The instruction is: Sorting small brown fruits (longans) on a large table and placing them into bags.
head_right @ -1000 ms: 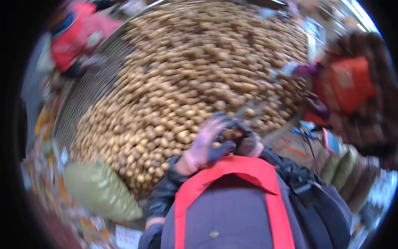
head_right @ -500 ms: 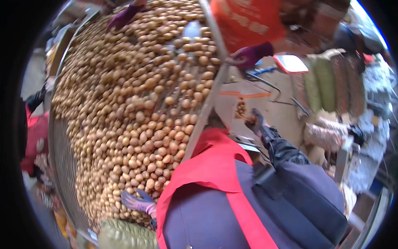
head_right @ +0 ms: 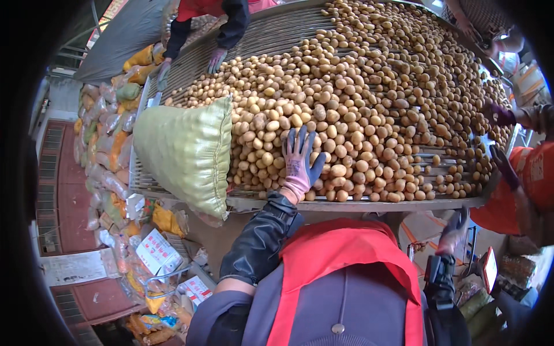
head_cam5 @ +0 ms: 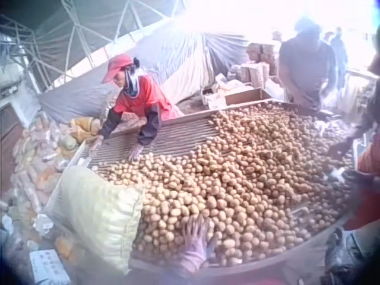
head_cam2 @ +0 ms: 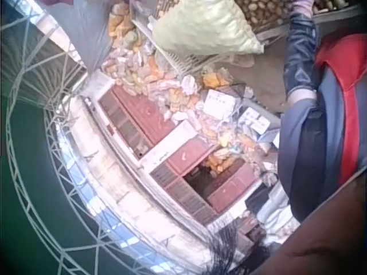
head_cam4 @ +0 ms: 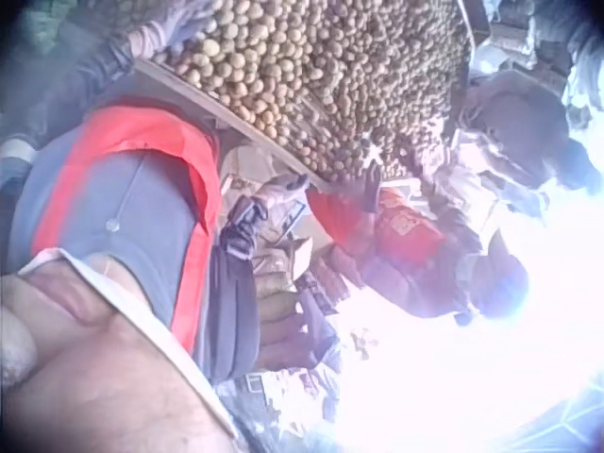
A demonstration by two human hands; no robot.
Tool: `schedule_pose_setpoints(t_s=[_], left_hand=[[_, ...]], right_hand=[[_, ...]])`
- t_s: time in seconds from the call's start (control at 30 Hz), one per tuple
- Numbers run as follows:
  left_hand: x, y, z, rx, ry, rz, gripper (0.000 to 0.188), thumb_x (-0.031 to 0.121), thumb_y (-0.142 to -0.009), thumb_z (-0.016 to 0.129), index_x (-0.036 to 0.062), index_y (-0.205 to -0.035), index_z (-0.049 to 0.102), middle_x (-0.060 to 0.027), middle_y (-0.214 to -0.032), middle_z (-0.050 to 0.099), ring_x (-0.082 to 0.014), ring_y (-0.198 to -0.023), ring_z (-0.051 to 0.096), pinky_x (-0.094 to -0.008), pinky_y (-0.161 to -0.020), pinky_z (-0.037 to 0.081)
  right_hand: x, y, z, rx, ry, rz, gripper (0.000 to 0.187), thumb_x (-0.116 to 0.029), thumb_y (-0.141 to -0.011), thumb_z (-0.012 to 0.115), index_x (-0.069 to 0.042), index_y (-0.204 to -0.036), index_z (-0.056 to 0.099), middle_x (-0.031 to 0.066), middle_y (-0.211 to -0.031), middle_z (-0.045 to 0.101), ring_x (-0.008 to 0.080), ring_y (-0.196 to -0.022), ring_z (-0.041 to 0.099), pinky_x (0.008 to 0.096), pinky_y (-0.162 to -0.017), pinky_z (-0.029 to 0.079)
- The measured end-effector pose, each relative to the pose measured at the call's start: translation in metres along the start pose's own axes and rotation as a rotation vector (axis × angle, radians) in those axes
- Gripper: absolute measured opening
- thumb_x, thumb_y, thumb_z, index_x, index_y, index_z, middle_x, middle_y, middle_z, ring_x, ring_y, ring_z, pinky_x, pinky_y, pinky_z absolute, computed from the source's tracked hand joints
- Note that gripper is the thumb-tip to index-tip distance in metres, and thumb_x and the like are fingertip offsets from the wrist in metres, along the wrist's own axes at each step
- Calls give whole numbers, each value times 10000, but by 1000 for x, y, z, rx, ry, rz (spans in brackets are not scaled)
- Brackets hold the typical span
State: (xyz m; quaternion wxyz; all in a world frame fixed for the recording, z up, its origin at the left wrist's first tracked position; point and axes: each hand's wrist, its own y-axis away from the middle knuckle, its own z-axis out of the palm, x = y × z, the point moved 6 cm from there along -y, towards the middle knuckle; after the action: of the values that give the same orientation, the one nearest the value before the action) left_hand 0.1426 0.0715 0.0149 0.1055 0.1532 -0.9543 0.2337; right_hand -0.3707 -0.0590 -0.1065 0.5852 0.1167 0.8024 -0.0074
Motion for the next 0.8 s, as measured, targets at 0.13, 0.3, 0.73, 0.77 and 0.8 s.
schedule_pose_setpoints(t_s=[0.13, 0.3, 0.73, 0.77, 0.8], left_hand=[[-14, 41, -65, 176, 291, 11, 692, 249, -879, 656, 69, -1483, 372, -253, -1536, 308, -478, -1416, 271, -593, -1165, 201], [-119, 101, -103, 238, 211, -240, 668, 278, -945, 587, -7, -1486, 319, -287, -1521, 320, -461, -1416, 305, -528, -1170, 251], [-202, 78, -40, 137, 427, -379, 588, 273, -1029, 504, -42, -1488, 313, -304, -1455, 429, -415, -1332, 452, -434, -1127, 355], [-188, 60, -39, 0, 159, -338, 615, 347, -1005, 532, -19, -1470, 366, -279, -1471, 417, -400, -1368, 407, -463, -1151, 313], [-163, 46, -40, 137, 338, -291, 652, 379, -1006, 523, -17, -1488, 333, -271, -1489, 395, -386, -1366, 413, -454, -1141, 329]], right_hand=[[-163, 82, 131, -77, 219, -744, 420, 55, -897, 588, -42, -1306, 581, 150, -1324, 584, 265, -1215, 561, 356, -1036, 432], [-256, 299, 319, -889, -204, -855, 548, 36, -830, 662, -67, -1355, 542, 212, -1456, 475, 376, -1344, 473, 429, -1113, 387], [-299, 223, 480, -485, 255, -1258, 480, -74, -690, 663, -81, -1166, 604, 175, -1263, 525, 355, -1106, 552, 481, -874, 462], [-284, 242, 449, -666, 118, -1334, 460, -82, -699, 651, -75, -1157, 603, 188, -1297, 508, 362, -1109, 547, 474, -883, 471], [-252, 266, 436, -821, -49, -1396, 491, -118, -700, 668, -77, -1184, 596, 186, -1312, 493, 358, -1116, 546, 479, -899, 489]])
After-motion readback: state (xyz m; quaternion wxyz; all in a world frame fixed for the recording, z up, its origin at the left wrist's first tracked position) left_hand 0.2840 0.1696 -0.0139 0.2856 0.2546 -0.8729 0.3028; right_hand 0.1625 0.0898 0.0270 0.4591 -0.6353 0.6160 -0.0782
